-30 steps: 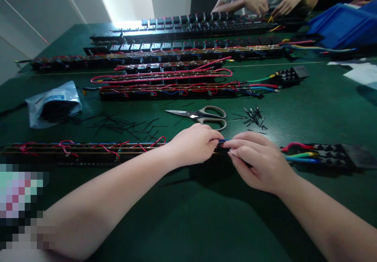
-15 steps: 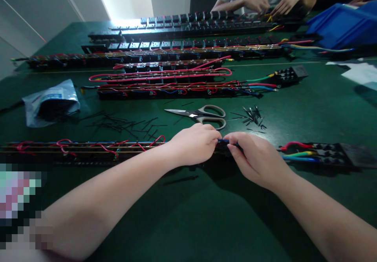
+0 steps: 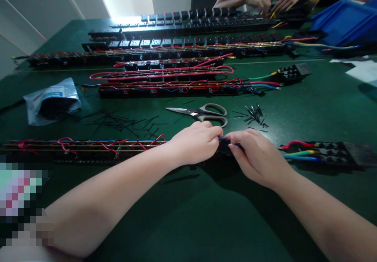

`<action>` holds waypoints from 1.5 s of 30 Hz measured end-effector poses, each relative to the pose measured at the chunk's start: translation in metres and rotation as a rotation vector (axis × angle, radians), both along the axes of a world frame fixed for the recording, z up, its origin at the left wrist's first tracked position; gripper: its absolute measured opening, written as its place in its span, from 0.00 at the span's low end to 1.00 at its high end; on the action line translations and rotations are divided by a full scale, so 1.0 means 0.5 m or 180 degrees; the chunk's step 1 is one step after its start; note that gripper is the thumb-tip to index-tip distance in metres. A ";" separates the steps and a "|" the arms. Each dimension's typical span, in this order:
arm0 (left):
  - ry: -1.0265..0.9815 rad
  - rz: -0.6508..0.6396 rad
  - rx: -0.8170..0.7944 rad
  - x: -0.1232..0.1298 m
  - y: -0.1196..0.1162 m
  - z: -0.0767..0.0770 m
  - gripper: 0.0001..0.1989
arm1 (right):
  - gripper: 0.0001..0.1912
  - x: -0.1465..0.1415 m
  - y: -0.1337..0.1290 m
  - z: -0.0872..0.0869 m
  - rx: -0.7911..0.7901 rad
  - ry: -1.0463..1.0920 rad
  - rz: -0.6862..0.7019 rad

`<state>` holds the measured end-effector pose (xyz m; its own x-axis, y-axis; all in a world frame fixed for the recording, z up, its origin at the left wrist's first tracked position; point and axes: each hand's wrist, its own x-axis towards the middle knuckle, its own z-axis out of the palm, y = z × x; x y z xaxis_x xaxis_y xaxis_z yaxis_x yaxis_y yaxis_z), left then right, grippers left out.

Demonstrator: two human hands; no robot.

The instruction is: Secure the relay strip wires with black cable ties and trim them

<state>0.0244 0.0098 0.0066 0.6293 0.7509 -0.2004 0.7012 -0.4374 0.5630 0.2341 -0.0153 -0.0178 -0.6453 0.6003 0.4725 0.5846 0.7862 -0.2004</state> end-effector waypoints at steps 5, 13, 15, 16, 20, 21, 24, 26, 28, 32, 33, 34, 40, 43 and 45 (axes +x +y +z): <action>-0.0041 0.0062 -0.0146 -0.001 0.002 0.004 0.22 | 0.05 0.003 -0.003 0.001 0.0011 -0.0035 -0.0021; -0.0020 0.0038 -0.0128 0.000 0.007 0.002 0.22 | 0.06 0.001 -0.005 0.003 -0.0066 -0.0025 -0.0021; -0.0030 0.0032 -0.0113 0.000 0.007 0.000 0.21 | 0.07 0.000 -0.006 0.004 -0.0064 0.0012 -0.0011; -0.0031 0.0060 -0.0104 0.000 0.007 0.000 0.21 | 0.07 0.000 -0.006 0.005 -0.0056 0.0041 -0.0002; -0.0016 0.0179 -0.0118 -0.001 0.002 0.002 0.21 | 0.08 -0.001 -0.006 0.007 -0.0026 0.0159 0.0046; -0.0007 0.0198 -0.0125 -0.002 0.001 0.003 0.20 | 0.09 -0.001 -0.006 0.007 -0.0018 0.0178 0.0066; 0.0001 0.0229 -0.0155 -0.002 -0.002 0.005 0.20 | 0.09 -0.001 -0.005 0.007 0.0026 0.0233 0.0138; 0.0025 0.0221 -0.0161 -0.002 -0.003 0.005 0.19 | 0.10 0.000 -0.004 0.006 0.0031 0.0275 0.0161; 0.0079 0.0246 -0.0155 -0.001 -0.002 0.004 0.18 | 0.10 0.001 -0.003 0.005 0.0001 0.0303 0.0179; 0.0016 0.0370 -0.0203 -0.001 0.002 0.004 0.15 | 0.10 0.003 -0.003 0.004 -0.0015 0.0331 0.0196; -0.0060 0.0387 -0.0226 -0.002 0.003 0.003 0.15 | 0.10 0.003 -0.003 0.004 -0.0009 0.0328 0.0192; -0.0151 0.0409 -0.0264 -0.002 0.005 0.003 0.15 | 0.09 0.003 -0.003 0.004 -0.0005 0.0320 0.0188; -0.0619 0.0704 -0.0419 -0.008 0.008 -0.004 0.16 | 0.08 0.003 -0.002 0.002 0.0001 0.0268 0.0210; -0.0695 0.0726 -0.0216 -0.006 0.006 -0.009 0.15 | 0.09 0.003 -0.001 0.000 0.0014 0.0265 0.0234; -0.0719 0.0783 -0.0131 -0.004 0.005 -0.011 0.15 | 0.09 0.003 -0.001 0.001 -0.0002 0.0303 0.0242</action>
